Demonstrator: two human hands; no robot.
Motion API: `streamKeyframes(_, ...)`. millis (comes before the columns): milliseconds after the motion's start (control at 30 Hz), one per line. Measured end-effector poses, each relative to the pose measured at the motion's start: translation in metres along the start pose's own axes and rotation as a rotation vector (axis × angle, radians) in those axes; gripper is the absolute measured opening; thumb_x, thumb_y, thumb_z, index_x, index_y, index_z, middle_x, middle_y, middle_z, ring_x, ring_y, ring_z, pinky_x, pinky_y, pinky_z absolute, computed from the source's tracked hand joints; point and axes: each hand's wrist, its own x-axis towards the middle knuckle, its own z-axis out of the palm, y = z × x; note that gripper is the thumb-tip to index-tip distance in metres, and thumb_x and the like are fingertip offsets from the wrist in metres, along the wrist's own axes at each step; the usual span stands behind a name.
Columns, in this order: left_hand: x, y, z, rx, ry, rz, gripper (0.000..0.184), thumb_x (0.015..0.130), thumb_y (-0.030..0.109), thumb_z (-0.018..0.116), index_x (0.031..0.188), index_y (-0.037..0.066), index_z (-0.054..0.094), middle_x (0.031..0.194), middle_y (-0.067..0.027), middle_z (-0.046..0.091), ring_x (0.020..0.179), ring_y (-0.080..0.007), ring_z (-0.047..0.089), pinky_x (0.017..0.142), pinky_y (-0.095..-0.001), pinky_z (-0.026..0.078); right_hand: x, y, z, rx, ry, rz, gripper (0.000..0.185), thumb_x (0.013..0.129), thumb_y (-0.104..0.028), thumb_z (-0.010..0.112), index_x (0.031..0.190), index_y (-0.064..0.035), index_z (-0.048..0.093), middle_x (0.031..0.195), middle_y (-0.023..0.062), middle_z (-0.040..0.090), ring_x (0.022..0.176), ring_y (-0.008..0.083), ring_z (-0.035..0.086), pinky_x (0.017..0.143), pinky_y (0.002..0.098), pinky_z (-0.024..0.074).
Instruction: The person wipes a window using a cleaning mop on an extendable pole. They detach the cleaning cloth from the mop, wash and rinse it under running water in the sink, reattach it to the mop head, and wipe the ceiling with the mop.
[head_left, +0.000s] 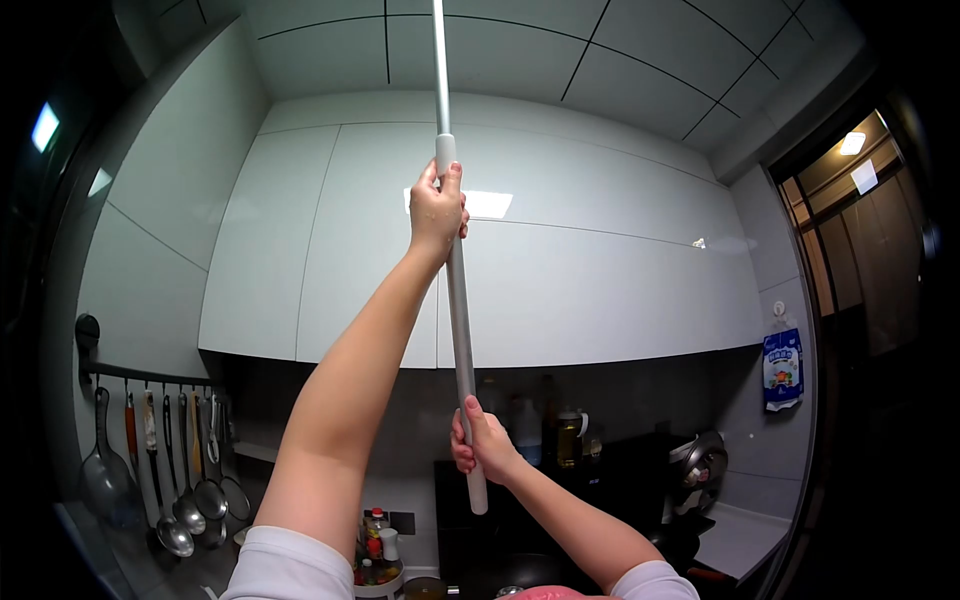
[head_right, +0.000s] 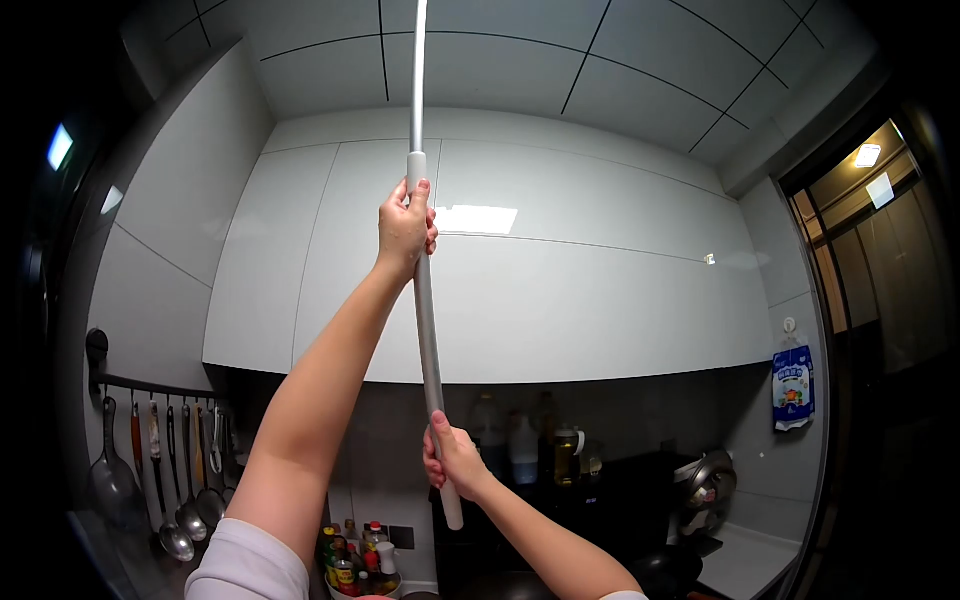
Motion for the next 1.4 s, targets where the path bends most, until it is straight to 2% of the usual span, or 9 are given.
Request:
streamKeyframes(267, 0.003, -0.034, -0.006, -0.001, 0.029, -0.083, 0.04, 0.096, 0.036, 0.052, 0.122, 0.006, 0.048, 0.056, 0.0018, 0.042, 0.038, -0.0056, 0.04, 0.031, -0.0225, 0.035, 0.011, 0.009, -0.005, -0.071, 0.124, 0.05, 0.066, 0.087, -0.073, 0.031, 0.066, -0.0101, 0.035, 0.049, -0.0003, 0.031, 0.039, 0.0114, 0.031, 0.039, 0.0264, 0.0332)
streamKeyframes(400, -0.005, -0.056, -0.01, -0.009, 0.068, -0.154, 0.033, 0.096, 0.032, 0.049, 0.117, 0.006, 0.051, 0.054, 0.0009, 0.041, 0.038, -0.0074, 0.04, 0.031, -0.025, 0.035, 0.011, 0.024, -0.012, -0.046, 0.146, 0.091, 0.066, 0.087, -0.072, 0.032, 0.065, -0.0101, 0.035, 0.048, -0.0004, 0.03, 0.038, 0.0116, 0.031, 0.039, 0.0268, 0.0332)
streamKeyframes(500, -0.005, -0.059, -0.01, -0.013, 0.057, -0.166, 0.041, 0.095, 0.036, 0.052, 0.124, 0.007, 0.048, 0.056, 0.0006, 0.043, 0.038, -0.0069, 0.04, 0.031, -0.0238, 0.034, 0.01, 0.023, -0.01, -0.039, 0.159, 0.104, 0.066, 0.087, -0.072, 0.032, 0.065, -0.0102, 0.035, 0.048, -0.0006, 0.03, 0.038, 0.0117, 0.03, 0.039, 0.0269, 0.0329)
streamKeyframes(700, -0.011, -0.06, -0.017, 0.053, 0.08, -0.22, 0.041, 0.095, 0.036, 0.052, 0.124, 0.007, 0.049, 0.056, 0.0001, 0.043, 0.038, -0.0074, 0.04, 0.032, -0.0245, 0.035, 0.003, 0.028, 0.003, 0.037, 0.161, 0.168, 0.067, 0.086, -0.074, 0.033, 0.064, -0.0107, 0.035, 0.048, -0.0011, 0.028, 0.037, 0.0116, 0.028, 0.039, 0.0263, 0.0313)
streamKeyframes(800, -0.014, -0.058, -0.019, 0.094, 0.088, -0.232, 0.034, 0.096, 0.032, 0.05, 0.12, 0.007, 0.051, 0.053, 0.0007, 0.041, 0.038, -0.0088, 0.042, 0.032, -0.0258, 0.036, 0.0, 0.029, 0.009, 0.05, 0.168, 0.186, 0.067, 0.086, -0.074, 0.033, 0.064, -0.0108, 0.034, 0.047, -0.0012, 0.027, 0.037, 0.0114, 0.027, 0.039, 0.0261, 0.0308)
streamKeyframes(967, -0.016, -0.056, -0.015, 0.069, 0.101, -0.227, 0.037, 0.095, 0.035, 0.051, 0.12, 0.007, 0.051, 0.055, 0.0004, 0.042, 0.038, -0.0082, 0.041, 0.032, -0.025, 0.035, -0.009, 0.023, 0.015, 0.026, 0.23, 0.171, 0.066, 0.087, -0.073, 0.033, 0.064, -0.0109, 0.034, 0.047, -0.0014, 0.027, 0.037, 0.0112, 0.027, 0.038, 0.0261, 0.03)
streamKeyframes(1133, -0.025, -0.031, -0.01, -0.041, 0.068, -0.193, 0.037, 0.095, 0.035, 0.052, 0.118, 0.006, 0.051, 0.055, 0.0014, 0.042, 0.037, -0.0067, 0.039, 0.031, -0.0236, 0.034, -0.034, 0.01, 0.03, 0.044, 0.203, 0.156, 0.067, 0.087, -0.073, 0.032, 0.063, -0.0107, 0.034, 0.046, -0.0012, 0.028, 0.036, 0.0113, 0.027, 0.038, 0.0262, 0.0301)
streamKeyframes(1267, -0.031, 0.002, -0.005, -0.003, 0.037, -0.154, 0.036, 0.096, 0.032, 0.05, 0.119, 0.004, 0.051, 0.054, 0.0011, 0.041, 0.038, -0.0067, 0.041, 0.031, -0.024, 0.035, -0.039, 0.008, 0.041, 0.016, 0.197, 0.113, 0.067, 0.087, -0.073, 0.031, 0.063, -0.0105, 0.034, 0.046, -0.0009, 0.028, 0.035, 0.0114, 0.027, 0.037, 0.0263, 0.0297)
streamKeyframes(1400, -0.017, 0.024, 0.013, 0.002, -0.003, -0.085, 0.044, 0.095, 0.035, 0.052, 0.125, 0.003, 0.047, 0.056, 0.0012, 0.043, 0.037, -0.0058, 0.041, 0.031, -0.0225, 0.034, -0.034, -0.011, 0.038, 0.009, 0.19, 0.056, 0.068, 0.087, -0.074, 0.029, 0.063, -0.0104, 0.034, 0.046, -0.0007, 0.028, 0.036, 0.0113, 0.028, 0.037, 0.0261, 0.0295)
